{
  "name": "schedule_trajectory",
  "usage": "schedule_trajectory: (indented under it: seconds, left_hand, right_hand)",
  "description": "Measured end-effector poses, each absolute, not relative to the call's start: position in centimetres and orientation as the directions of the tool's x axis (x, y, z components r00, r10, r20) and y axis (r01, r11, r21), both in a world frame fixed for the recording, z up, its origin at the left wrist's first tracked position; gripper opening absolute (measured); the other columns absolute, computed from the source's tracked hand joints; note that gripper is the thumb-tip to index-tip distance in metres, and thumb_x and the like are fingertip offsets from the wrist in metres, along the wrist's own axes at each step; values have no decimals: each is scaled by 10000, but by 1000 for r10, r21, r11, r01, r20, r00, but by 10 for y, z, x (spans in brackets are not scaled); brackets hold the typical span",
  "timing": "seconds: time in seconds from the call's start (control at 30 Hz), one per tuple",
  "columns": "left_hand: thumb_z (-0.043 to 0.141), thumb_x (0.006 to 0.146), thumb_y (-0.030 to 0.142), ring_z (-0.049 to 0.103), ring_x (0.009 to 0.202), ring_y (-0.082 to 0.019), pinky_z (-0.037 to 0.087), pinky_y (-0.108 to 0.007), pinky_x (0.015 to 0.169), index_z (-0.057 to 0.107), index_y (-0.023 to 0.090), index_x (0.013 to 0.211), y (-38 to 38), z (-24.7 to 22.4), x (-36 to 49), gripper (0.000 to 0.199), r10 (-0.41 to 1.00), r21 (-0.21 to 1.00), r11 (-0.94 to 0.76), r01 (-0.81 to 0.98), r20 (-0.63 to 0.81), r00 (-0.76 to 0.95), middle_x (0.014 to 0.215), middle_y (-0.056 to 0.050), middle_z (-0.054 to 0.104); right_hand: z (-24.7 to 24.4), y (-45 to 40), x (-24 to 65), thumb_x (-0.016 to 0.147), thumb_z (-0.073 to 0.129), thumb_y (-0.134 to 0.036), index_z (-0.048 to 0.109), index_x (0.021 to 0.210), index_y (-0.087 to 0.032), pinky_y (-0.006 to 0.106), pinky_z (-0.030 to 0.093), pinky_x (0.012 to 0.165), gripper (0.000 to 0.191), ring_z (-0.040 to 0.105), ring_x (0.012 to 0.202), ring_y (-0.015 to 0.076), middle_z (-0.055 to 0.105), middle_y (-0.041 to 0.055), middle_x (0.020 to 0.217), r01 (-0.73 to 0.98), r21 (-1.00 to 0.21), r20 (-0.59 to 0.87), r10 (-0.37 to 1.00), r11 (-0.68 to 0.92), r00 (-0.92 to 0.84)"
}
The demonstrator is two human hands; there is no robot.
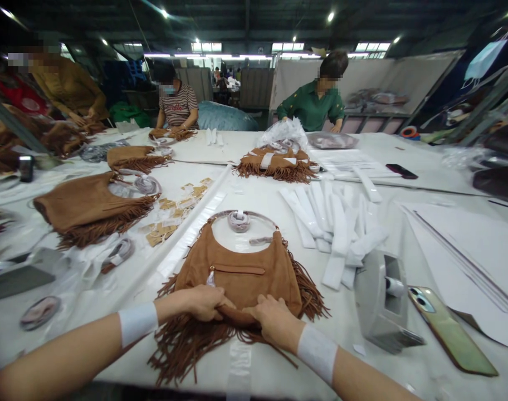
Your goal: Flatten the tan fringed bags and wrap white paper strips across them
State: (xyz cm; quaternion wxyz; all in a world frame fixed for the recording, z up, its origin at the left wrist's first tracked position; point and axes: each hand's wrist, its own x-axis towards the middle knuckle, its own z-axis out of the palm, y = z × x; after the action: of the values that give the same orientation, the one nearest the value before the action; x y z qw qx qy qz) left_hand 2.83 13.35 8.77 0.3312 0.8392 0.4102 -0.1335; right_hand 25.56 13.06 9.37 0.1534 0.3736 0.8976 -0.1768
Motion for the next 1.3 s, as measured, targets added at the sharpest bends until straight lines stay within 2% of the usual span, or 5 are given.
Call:
schedule_trajectory:
  seconds: [0.27, 0.53, 1.03, 1.17, 1.3]
  left_hand:
    - [524, 879, 399, 667, 908, -273, 525, -364, 768, 641, 221, 954, 113, 78, 6, 226, 780, 285, -356, 890, -433, 451, 976, -78, 702]
    - [395, 975, 350, 618, 889, -232, 483, -338, 800, 556, 186, 898, 86, 40, -12, 243, 917, 236, -310, 921, -182, 355, 923, -65, 663]
    - [254, 999, 406, 672, 826, -241, 516, -328, 688, 531, 187, 951, 126, 26, -5, 356, 907, 115, -240, 964, -329, 265, 876, -86, 676]
    - [262, 998, 403, 671, 842, -244, 526, -331, 696, 519, 187, 981, 126, 29, -2, 336, 912, 97, -236, 967, -322, 255, 920, -89, 666]
    - [294, 995, 367, 663, 848, -251, 534, -340, 680, 493, 187, 1050, 122, 34, 2, 274, 921, 72, -242, 968, -297, 252, 979, -93, 640]
  right_hand:
    - [74, 138, 282, 864, 514, -245, 597, 899, -198, 307, 435, 739, 101, 611, 848, 206, 647, 67, 912, 746, -350, -311, 681, 566, -663]
    - [36, 139, 301, 956, 415, -369, 514, 872, -207, 299, 409, 702, 208, 602, 821, 193, 652, 47, 849, 719, -298, -118, 723, 628, -681]
    - [14, 160, 293, 994, 280, -389, 549, 1017, -193, 276, 346, 589, 333, 661, 674, 176, 702, 35, 735, 816, -334, -49, 856, 471, -515]
    - [23, 157, 284, 987, 309, -349, 552, 863, -198, 287, 327, 610, 312, 590, 660, 168, 644, 31, 694, 837, -218, -23, 855, 501, -518]
    - [35, 163, 270, 932, 368, -189, 556, 834, -180, 334, 343, 732, 212, 517, 843, 218, 608, 103, 920, 776, -85, 54, 781, 625, -622]
